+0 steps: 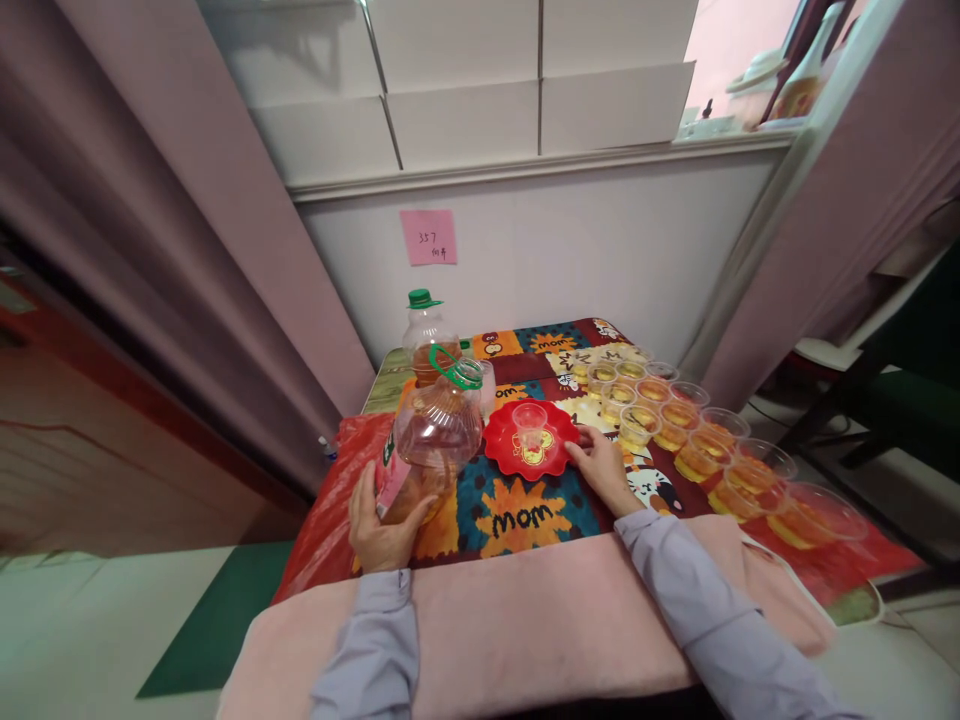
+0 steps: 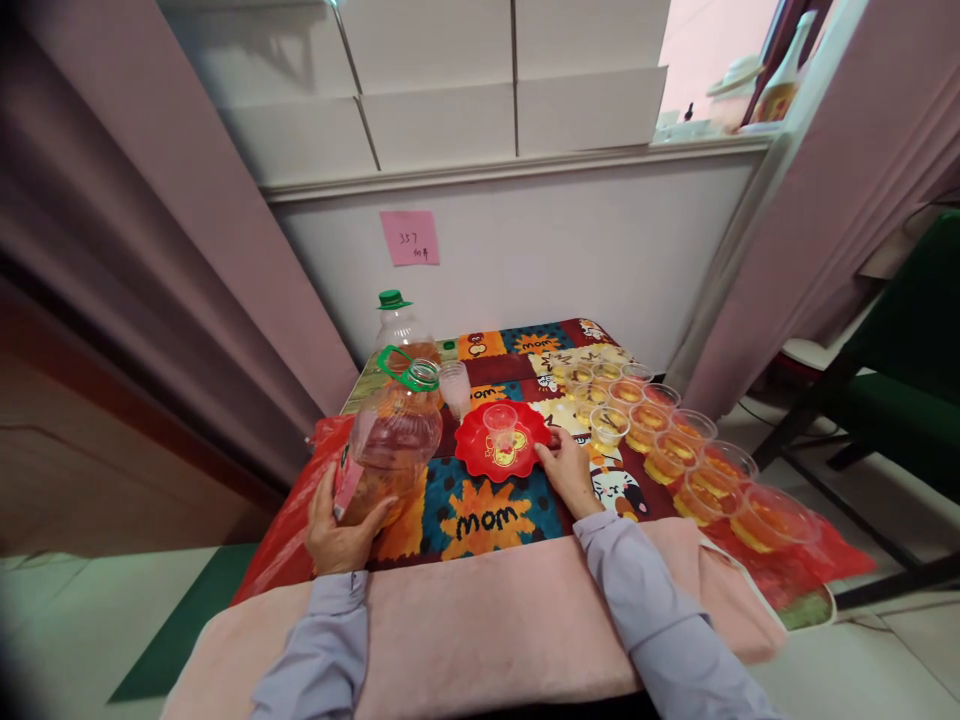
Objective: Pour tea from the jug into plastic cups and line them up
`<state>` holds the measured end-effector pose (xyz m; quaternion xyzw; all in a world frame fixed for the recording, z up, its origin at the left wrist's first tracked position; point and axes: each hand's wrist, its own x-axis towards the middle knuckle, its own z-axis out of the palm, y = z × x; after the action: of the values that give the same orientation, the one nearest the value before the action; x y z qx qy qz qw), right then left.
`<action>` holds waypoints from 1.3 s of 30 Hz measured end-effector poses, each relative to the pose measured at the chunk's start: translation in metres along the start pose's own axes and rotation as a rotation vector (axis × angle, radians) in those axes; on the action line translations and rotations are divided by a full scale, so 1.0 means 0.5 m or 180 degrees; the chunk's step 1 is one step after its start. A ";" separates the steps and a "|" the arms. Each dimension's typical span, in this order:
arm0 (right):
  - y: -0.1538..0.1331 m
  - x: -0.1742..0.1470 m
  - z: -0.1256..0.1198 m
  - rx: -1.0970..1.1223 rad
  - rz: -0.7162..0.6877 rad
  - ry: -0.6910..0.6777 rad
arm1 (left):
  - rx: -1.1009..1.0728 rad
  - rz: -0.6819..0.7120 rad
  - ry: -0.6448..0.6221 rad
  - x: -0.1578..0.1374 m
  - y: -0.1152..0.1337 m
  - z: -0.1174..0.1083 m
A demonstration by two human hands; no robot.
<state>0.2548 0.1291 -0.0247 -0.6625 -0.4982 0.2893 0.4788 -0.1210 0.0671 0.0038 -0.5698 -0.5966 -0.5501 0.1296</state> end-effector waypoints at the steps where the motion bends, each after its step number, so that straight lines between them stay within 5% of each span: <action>1: 0.002 -0.002 0.002 0.0053 -0.0010 -0.0003 | 0.0003 0.0029 -0.0012 0.000 0.000 0.000; 7: -0.011 -0.012 -0.015 0.0228 -0.0058 0.0228 | 0.0023 -0.0033 -0.0094 -0.005 -0.002 0.000; 11: -0.079 -0.042 -0.030 0.0379 -0.0800 0.0687 | 0.0035 0.0067 -0.0118 -0.007 -0.003 0.000; 14: -0.157 -0.077 0.005 0.0959 -0.1206 -0.0028 | 0.0055 0.0106 -0.0137 -0.008 -0.004 0.000; 18: -0.245 -0.116 0.091 0.1815 -0.0700 -0.1248 | 0.0109 0.0323 -0.0163 -0.009 -0.003 -0.005; 23: -0.302 -0.122 0.141 0.2433 -0.0562 -0.1562 | -0.0032 0.0380 -0.0306 -0.016 0.010 -0.011; 25: -0.307 -0.117 0.141 0.2522 -0.0519 -0.1468 | -0.0511 0.0019 -0.0226 -0.019 0.012 -0.010; 31: -0.279 -0.106 0.132 0.2471 -0.0141 -0.1329 | -0.1911 -0.2246 0.0569 -0.012 -0.011 0.007; 39: -0.266 -0.104 0.138 0.2682 0.0468 -0.1394 | -0.3000 -0.2985 -0.0356 0.016 0.012 0.012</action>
<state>0.1270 0.1102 0.0675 -0.3677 -0.3785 0.6319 0.5676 -0.1156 0.0749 0.0111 -0.2734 -0.4828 -0.7197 -0.4174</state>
